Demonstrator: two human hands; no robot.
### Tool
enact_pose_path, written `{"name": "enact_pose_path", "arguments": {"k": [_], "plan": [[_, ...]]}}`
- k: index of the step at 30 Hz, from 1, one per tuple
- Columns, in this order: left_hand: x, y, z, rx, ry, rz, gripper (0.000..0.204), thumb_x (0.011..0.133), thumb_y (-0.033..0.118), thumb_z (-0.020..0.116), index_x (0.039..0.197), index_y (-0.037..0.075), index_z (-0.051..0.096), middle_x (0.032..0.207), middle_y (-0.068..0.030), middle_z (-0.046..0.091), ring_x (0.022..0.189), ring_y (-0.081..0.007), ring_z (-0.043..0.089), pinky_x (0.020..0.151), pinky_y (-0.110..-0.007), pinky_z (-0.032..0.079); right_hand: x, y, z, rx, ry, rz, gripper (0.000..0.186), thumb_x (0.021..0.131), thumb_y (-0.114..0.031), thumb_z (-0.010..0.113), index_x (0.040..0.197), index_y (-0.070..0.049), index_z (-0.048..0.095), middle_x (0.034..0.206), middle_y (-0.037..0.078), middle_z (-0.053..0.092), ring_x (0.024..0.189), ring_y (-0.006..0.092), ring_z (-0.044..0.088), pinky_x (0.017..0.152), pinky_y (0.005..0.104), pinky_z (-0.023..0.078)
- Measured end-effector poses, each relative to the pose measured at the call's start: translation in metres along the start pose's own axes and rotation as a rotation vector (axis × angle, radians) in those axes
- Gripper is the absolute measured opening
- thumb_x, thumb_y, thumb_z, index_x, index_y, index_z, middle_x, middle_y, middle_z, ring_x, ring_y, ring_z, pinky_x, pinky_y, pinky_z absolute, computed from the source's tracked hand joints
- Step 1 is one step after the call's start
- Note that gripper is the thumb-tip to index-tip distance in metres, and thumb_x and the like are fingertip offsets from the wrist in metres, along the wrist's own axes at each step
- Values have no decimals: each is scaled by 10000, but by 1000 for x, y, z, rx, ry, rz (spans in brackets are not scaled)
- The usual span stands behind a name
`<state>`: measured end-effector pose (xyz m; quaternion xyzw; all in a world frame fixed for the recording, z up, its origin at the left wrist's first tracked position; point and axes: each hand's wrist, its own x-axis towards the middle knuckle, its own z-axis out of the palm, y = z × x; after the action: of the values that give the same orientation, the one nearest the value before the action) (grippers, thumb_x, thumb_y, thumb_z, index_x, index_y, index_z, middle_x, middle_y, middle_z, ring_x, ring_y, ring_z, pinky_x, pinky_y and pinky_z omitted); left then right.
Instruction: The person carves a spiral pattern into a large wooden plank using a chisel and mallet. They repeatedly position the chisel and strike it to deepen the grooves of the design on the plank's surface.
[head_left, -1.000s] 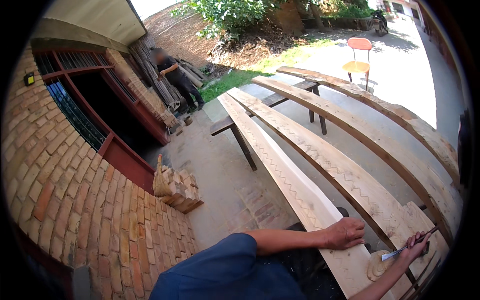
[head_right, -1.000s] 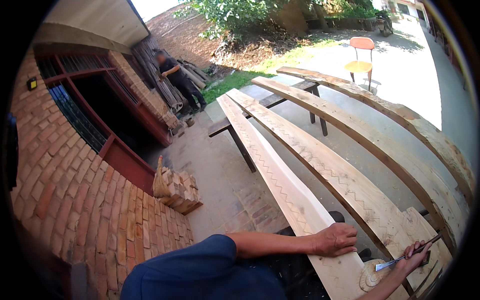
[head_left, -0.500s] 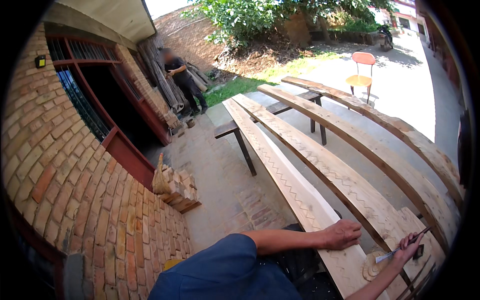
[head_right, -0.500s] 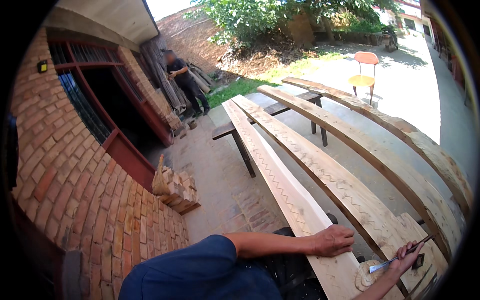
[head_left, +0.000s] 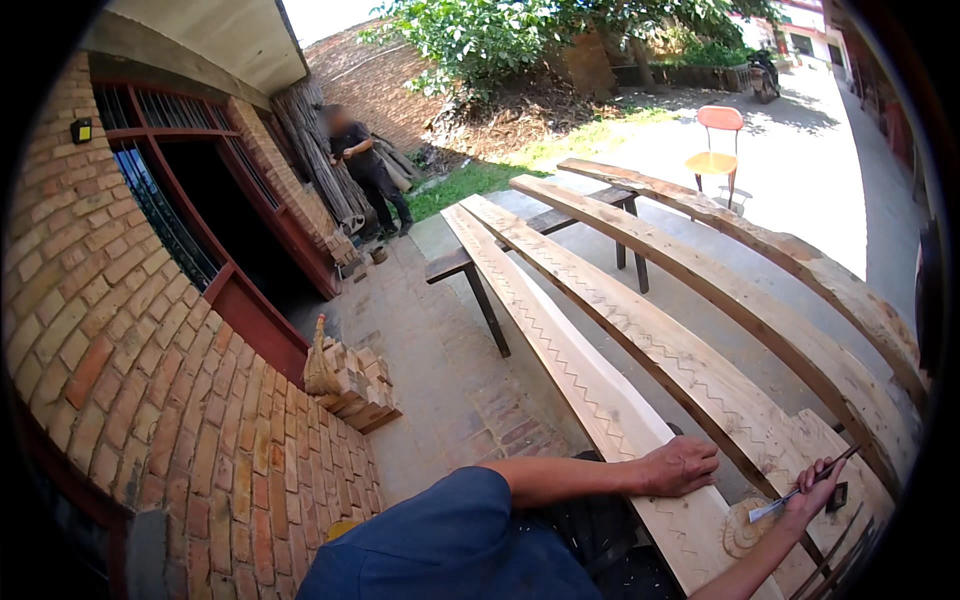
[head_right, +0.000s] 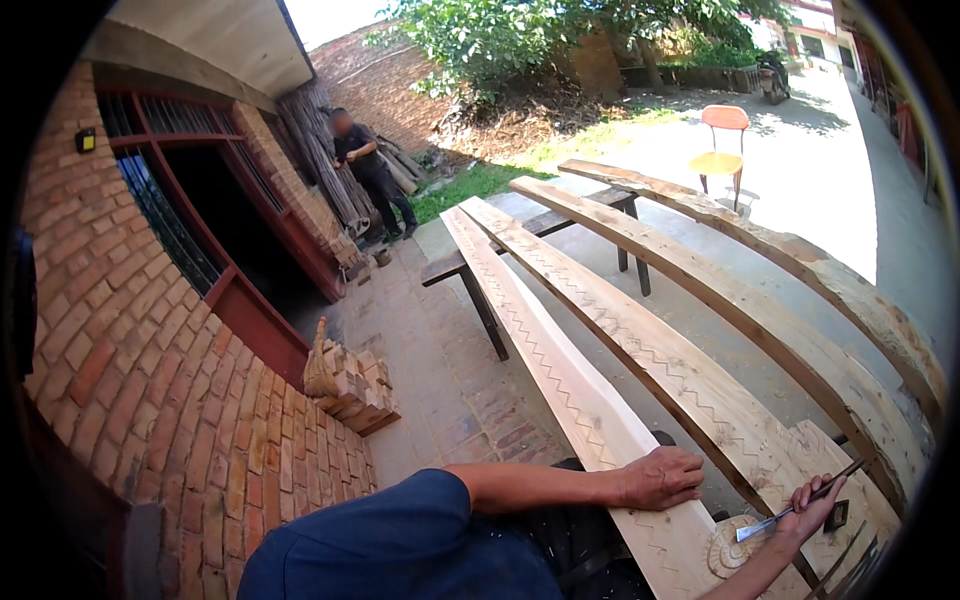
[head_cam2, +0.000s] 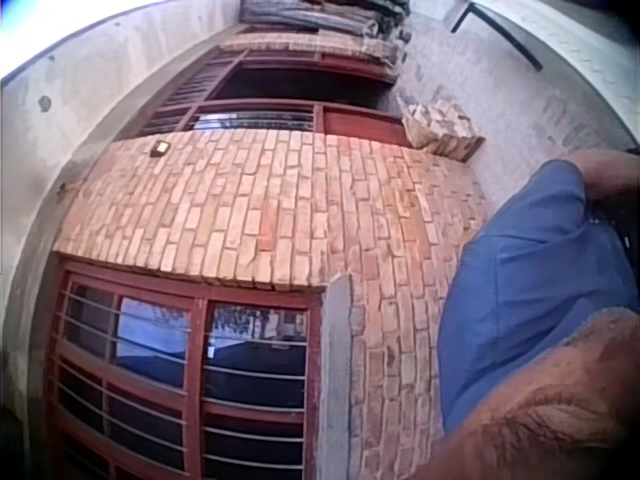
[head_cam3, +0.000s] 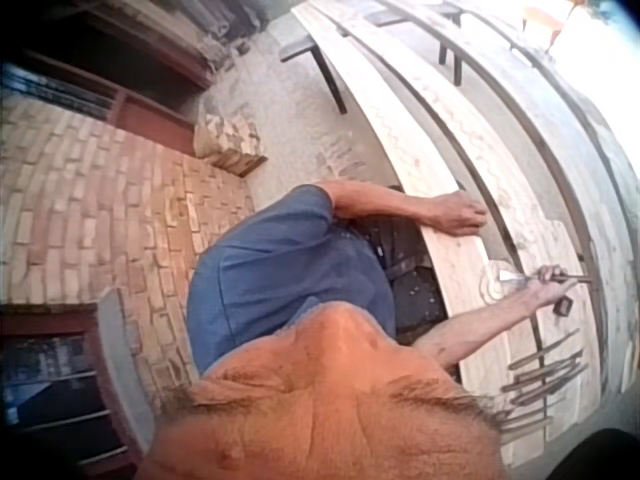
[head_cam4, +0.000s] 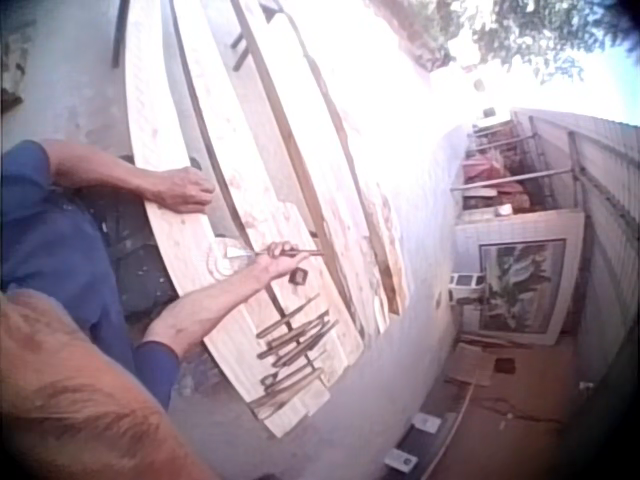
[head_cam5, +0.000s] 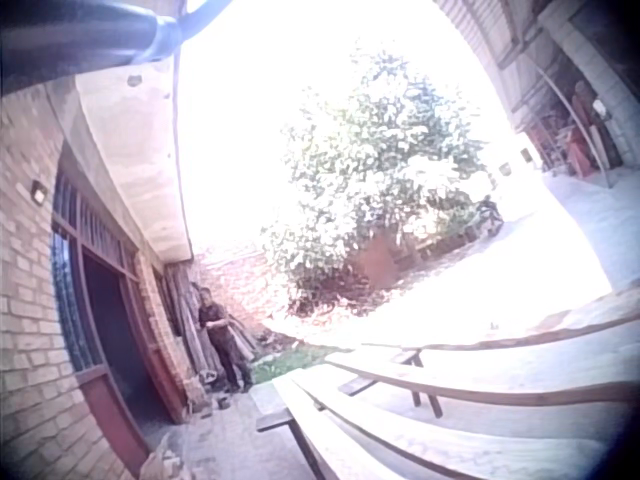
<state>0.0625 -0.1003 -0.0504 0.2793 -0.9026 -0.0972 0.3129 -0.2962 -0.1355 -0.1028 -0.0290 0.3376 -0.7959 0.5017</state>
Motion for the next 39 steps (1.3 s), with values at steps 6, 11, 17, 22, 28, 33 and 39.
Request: {"name": "enact_pose_path", "arguments": {"k": [6,11,17,22,28,33,39], "plan": [[0,-2,2,4,5,6,301,972,214,754,875,51,520,923,-143,502,856,-341,593,745,-475,484,-2,0,3,-9,12,3,380,1135,-508,588,976,-164,578,735,-27,506,413,58,340,349,232,249],[-1,-3,3,7,-13,-4,297,976,211,747,872,50,519,922,-143,502,857,-339,592,747,-473,485,-3,0,4,-19,11,0,381,1136,-509,587,979,-162,577,736,-24,507,416,61,343,353,231,256],[0,-2,2,4,-14,-4,299,978,217,746,873,52,521,928,-143,507,858,-340,592,747,-473,486,-3,1,4,-7,-2,-8,390,1131,-507,599,967,-153,577,736,-21,504,417,59,342,355,232,257],[-1,-4,3,12,-18,2,296,979,219,747,878,55,522,931,-143,509,862,-342,594,746,-473,487,-5,2,5,-10,2,5,393,1126,-508,609,963,-152,575,734,-22,500,416,57,337,356,230,260],[0,-1,0,12,-19,6,288,977,214,751,888,58,526,926,-146,513,862,-344,596,745,-473,488,-8,1,8,-15,1,4,391,1127,-515,602,973,-157,572,738,-24,498,420,55,342,357,230,262],[1,-1,0,18,-27,-4,286,975,216,753,891,62,528,924,-144,517,860,-344,597,745,-472,490,-6,2,5,-27,-12,2,389,1127,-520,599,982,-161,570,740,-26,497,425,54,349,359,230,260],[0,-1,0,20,-29,-5,283,976,218,751,892,63,530,931,-143,520,860,-342,597,751,-470,491,-5,2,5,-26,-19,6,388,1127,-523,598,982,-165,569,738,-26,502,425,54,353,359,229,256]]}}
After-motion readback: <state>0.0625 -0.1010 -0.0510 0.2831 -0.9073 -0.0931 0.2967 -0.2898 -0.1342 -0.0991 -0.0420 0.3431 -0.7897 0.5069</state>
